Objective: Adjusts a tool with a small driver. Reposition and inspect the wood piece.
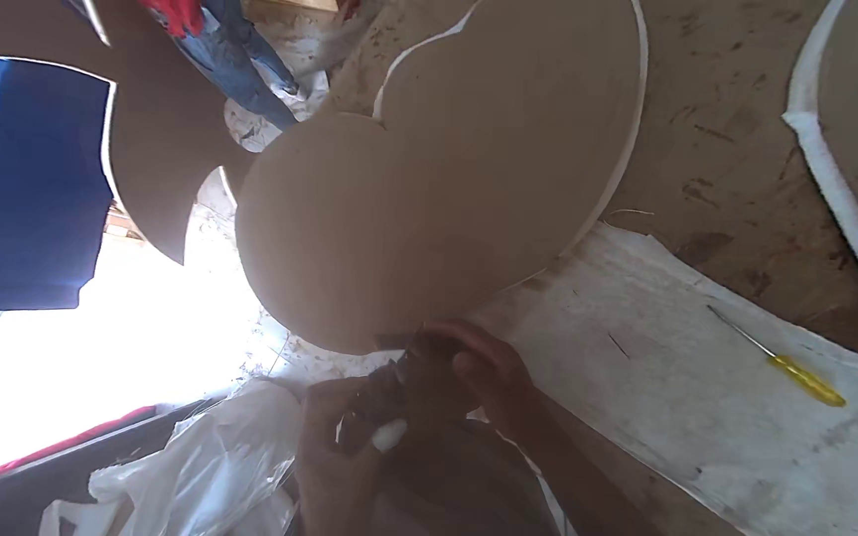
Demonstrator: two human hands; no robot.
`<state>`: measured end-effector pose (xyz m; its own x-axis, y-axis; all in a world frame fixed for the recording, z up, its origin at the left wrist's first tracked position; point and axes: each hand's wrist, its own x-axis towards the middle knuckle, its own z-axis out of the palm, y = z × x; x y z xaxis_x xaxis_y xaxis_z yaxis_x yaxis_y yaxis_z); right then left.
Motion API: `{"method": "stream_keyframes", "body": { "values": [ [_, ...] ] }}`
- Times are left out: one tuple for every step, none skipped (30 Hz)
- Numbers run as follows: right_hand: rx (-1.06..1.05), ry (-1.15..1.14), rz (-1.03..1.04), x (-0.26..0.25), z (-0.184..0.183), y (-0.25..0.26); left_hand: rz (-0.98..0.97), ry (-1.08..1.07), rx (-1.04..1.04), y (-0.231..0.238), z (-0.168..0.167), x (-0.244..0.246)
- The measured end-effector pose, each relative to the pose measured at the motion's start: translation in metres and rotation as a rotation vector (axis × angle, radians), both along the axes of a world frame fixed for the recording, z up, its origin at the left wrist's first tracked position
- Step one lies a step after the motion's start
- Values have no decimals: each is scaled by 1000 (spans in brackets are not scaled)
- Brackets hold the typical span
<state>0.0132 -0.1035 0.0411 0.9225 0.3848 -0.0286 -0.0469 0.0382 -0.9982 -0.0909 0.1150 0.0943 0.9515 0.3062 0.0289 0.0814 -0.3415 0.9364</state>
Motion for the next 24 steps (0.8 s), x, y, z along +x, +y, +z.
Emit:
{"method": "stream_keyframes", "body": {
  "values": [
    [14, 5, 30, 6, 0, 1, 37, -39, 85, 2, -4, 5],
    [14, 13, 60, 13, 1, 1, 61, -73, 149, 4, -10, 8],
    [9, 31, 95, 19, 2, 1, 73, -94, 203, 5, -15, 12],
    [4, 58, 122, 26, 3, 2, 78, -108, 243, 7, -19, 16],
    [0, 101, 130, 33, 3, 5, 77, -114, 268, 9, -22, 20],
    [-14, 146, 126, 40, 4, 8, 75, -116, 285, 10, -23, 24],
    [-33, 192, 120, 47, 5, 11, 69, -117, 297, 12, -23, 27],
    [-54, 232, 126, 54, 6, 14, 62, -118, 308, 13, -23, 28],
    [-58, 262, 131, 60, 8, 18, 56, -123, 319, 13, -23, 30],
    [-48, 277, 135, 66, 9, 21, 50, -130, 329, 13, -23, 32],
    [-35, 281, 148, 72, 10, 24, 47, -134, 337, 12, -23, 34],
    [-25, 270, 166, 75, 11, 26, 47, -133, 338, 12, -23, 36],
    [-22, 255, 173, 78, 13, 28, 46, -133, 335, 12, -23, 38],
    [-19, 237, 171, 80, 14, 31, 45, -134, 328, 13, -24, 41],
    [-22, 212, 142, 83, 13, 34, 39, -135, 327, 14, -25, 42],
    [-26, 186, 85, 86, 12, 37, 32, -137, 333, 15, -26, 43],
    [-13, 154, 12, 92, 11, 35, 22, -138, 333, 16, -26, 43],
    [34, 129, -85, 101, 9, 29, 14, -137, 320, 16, -27, 43],
    [110, 127, -171, 114, 8, 18, 12, -132, 308, 15, -27, 43],
    [196, 151, -229, 128, 8, 4, 16, -127, 294, 16, -27, 44],
    [206, 197, -244, 140, 8, -14, 22, -120, 281, 17, -26, 45],
    [111, 267, -218, 148, 7, -34, 29, -116, 267, 19, -26, 47],
    [-54, 337, -212, 145, 7, -59, 23, -104, 261, 21, -25, 47],
    [-231, 356, -273, 127, 10, -91, 1, -91, 253, 23, -23, 43]
  ]
}}
